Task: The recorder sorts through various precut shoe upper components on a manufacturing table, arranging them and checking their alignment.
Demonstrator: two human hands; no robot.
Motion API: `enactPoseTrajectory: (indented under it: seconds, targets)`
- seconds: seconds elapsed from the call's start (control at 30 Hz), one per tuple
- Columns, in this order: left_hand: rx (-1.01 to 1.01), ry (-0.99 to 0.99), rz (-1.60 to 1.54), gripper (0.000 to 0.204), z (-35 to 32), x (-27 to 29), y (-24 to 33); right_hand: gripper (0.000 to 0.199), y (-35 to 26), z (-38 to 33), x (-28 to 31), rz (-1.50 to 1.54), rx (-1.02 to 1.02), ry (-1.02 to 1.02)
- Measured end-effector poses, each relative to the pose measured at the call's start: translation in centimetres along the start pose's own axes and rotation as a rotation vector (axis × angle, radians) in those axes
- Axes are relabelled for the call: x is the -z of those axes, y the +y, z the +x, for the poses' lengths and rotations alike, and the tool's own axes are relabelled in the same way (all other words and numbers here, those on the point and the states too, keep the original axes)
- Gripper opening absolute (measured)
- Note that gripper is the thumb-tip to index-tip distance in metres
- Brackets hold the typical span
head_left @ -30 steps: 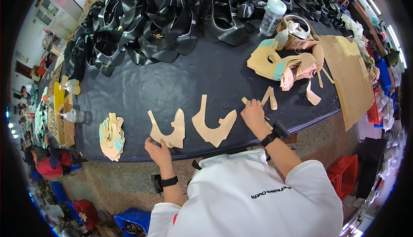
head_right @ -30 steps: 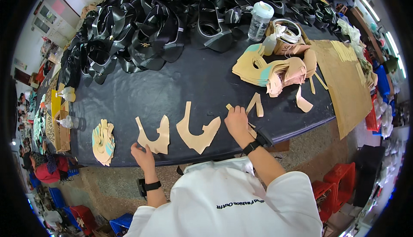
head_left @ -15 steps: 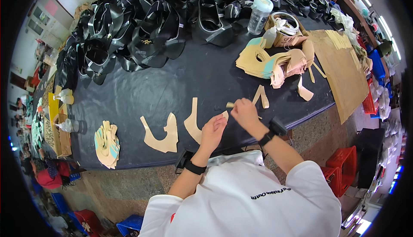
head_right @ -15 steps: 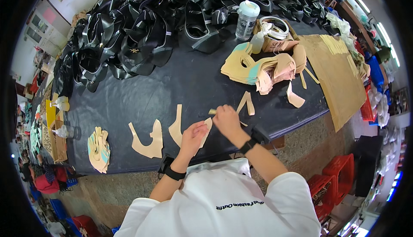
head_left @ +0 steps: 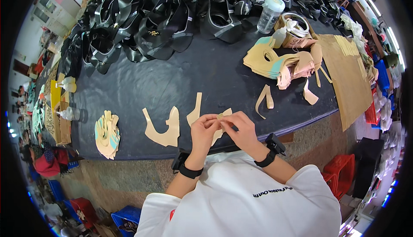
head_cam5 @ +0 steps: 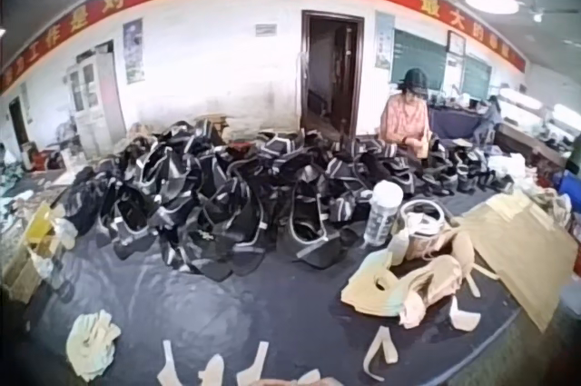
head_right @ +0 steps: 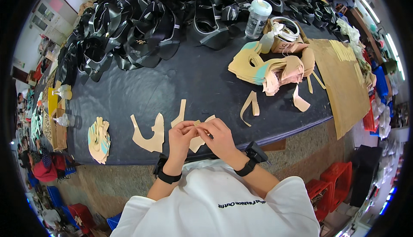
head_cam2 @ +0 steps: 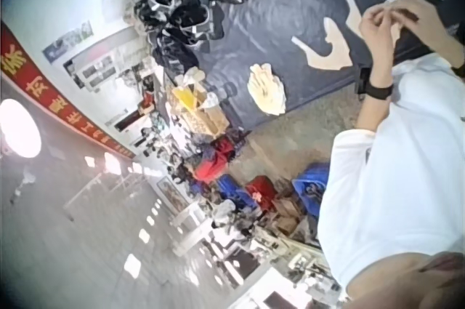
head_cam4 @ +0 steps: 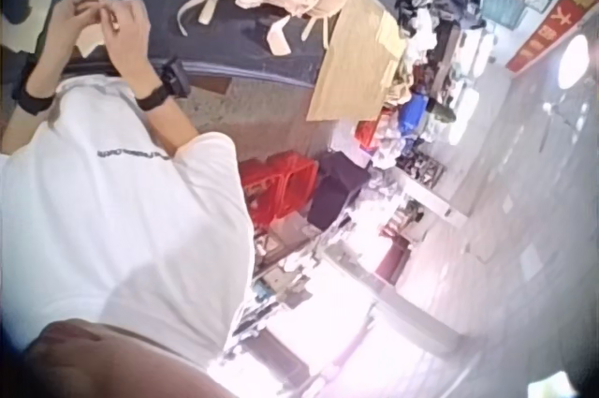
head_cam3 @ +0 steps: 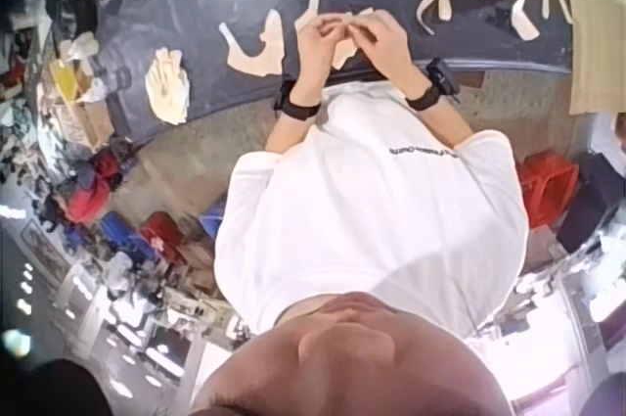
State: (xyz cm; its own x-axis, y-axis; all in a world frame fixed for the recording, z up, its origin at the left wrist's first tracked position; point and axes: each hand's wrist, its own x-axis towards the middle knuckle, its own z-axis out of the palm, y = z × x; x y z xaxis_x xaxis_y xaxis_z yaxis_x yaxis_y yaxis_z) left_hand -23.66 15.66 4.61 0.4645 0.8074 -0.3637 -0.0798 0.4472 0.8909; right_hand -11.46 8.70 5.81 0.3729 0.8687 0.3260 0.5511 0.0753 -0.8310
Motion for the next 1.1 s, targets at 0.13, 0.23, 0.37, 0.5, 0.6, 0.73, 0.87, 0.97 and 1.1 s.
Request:
enactPoseTrajectory:
  seconds: [0.13, 0.23, 0.37, 0.5, 0.6, 0.73, 0.87, 0.97, 1.1]
  targets:
    - [-0.073, -0.006, 0.184, 0.025, -0.8, -0.4, 0.9, 0.014, 0.6, 0.5, -0.3, -0.002, 0.106, -0.016]
    - [-0.092, 0.032, 0.242, 0.026, -1.1, -0.5, 1.3, 0.015, 0.9, 0.7, -0.4, -0.027, 0.19, -0.035]
    - [0.026, -0.023, 0.085, 0.026, -0.6, 0.1, 1.0, 0.015, 1.7, 0.8, -0.3, -0.138, 0.379, -0.007]
    - [0.217, -0.086, -0.117, 0.024, -0.5, 0.1, 1.3, 0.009, 2.8, 1.1, -0.5, -0.26, 0.421, 0.026]
    - [0.204, -0.084, -0.097, 0.022, -0.3, 0.0, 1.1, 0.004, 1.9, 0.6, -0.7, 0.017, 0.1, 0.016]
    - [0.135, -0.087, 0.075, 0.019, -0.1, -0.4, 1.4, 0.004, 2.5, -0.1, -1.1, 0.392, -0.441, 0.107]
    - [0.192, -0.007, 0.101, 0.018, -0.1, 0.2, 0.5, 0.018, 0.9, 0.7, 1.6, 0.22, -0.17, 0.076]
    - [0.18, -0.016, 0.054, 0.019, -0.2, 0.2, 0.5, 0.017, 0.9, 0.5, 2.1, -0.017, 0.158, 0.002]
    - [0.115, -0.054, 0.187, 0.018, -0.5, -0.4, 1.1, 0.019, 1.7, 0.4, 1.5, -0.172, 0.361, 0.019]
